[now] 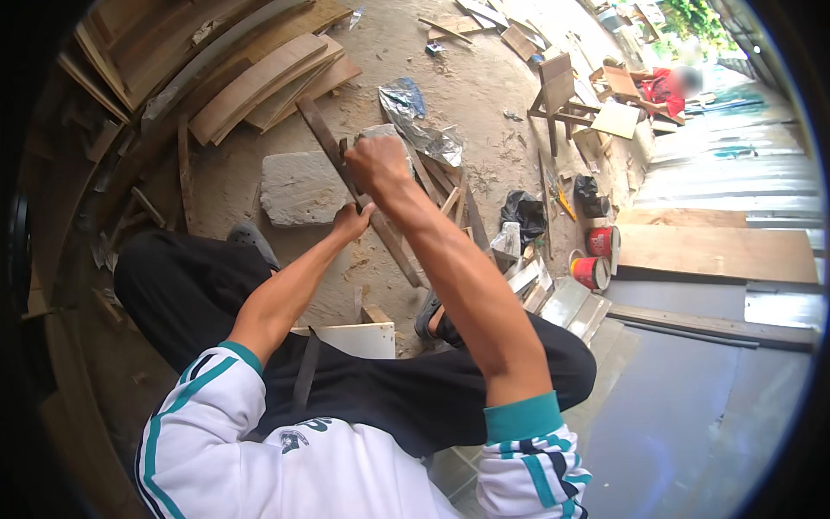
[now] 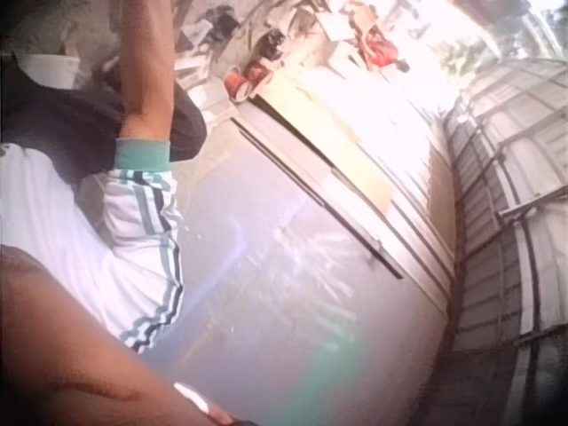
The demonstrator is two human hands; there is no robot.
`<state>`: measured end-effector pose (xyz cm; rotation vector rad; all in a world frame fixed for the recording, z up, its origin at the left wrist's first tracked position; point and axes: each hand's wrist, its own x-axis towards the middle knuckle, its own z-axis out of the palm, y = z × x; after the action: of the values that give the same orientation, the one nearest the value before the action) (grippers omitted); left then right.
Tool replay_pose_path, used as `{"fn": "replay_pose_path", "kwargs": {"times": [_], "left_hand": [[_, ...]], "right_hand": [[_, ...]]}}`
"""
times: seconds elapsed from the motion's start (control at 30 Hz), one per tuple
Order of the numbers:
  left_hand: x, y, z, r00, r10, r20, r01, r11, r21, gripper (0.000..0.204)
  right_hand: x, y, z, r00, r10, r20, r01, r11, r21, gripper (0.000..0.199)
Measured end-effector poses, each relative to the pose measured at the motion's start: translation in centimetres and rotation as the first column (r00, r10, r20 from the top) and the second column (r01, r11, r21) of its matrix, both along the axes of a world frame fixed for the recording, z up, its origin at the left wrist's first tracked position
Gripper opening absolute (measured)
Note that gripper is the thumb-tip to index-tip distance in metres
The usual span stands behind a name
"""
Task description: The person sits on the floor and uses a hammer to strike a metal bar placed on a small wooden plank, splitting the plank into smaller pieces. The person repeatedly repositions the wood and strikes it to continue splitting.
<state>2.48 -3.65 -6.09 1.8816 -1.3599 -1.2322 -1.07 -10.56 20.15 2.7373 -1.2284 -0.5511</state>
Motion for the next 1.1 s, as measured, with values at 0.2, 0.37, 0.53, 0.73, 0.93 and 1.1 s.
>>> {"fn": "replay_pose_path", "kwargs": {"times": [0.2, 0.37, 0.53, 0.73, 0.93, 1.1], "left_hand": [[-1.2, 2.7, -3.7, 0.995, -0.088, -0.056, 0.097, 0.976, 0.195, 0.057], [-1.0, 2.5, -5.9, 0.986, 0.162, -0.044, -0.134, 0.919, 0.372, 0.049], [-0.2, 2.0, -1.5, 0.926, 0.182, -0.331, -0.046, 0.924, 0.379, 0.033], [3.9, 0.4, -0.4, 0.878, 0.476, -0.054, -0.464, 0.873, 0.15, 0.028], [8.1, -4.9, 3.1, 0.651, 0.463, -0.601, -0.595, 0.803, -0.026, 0.036], [6.5, -7.1, 12.4, 0.713, -0.08, -0.697, -0.084, 0.977, -0.198, 0.042]], "right_hand": [[-0.7, 1.3, -5.5, 1.0, 0.004, 0.029, -0.007, 0.996, 0.086, 0.012], [1.2, 0.4, -8.3, 0.993, 0.025, 0.112, -0.038, 0.993, 0.116, 0.01], [0.2, -0.6, -12.5, 0.985, -0.095, 0.143, 0.079, 0.991, 0.111, 0.012], [-2.6, -1.0, -13.1, 0.792, -0.272, 0.547, 0.242, 0.962, 0.128, 0.015], [-2.2, 3.1, -15.5, 0.216, -0.421, 0.881, 0.197, 0.902, 0.383, 0.022], [-2.4, 3.2, -18.5, -0.018, -0.731, 0.683, -0.03, 0.683, 0.73, 0.02]]}}
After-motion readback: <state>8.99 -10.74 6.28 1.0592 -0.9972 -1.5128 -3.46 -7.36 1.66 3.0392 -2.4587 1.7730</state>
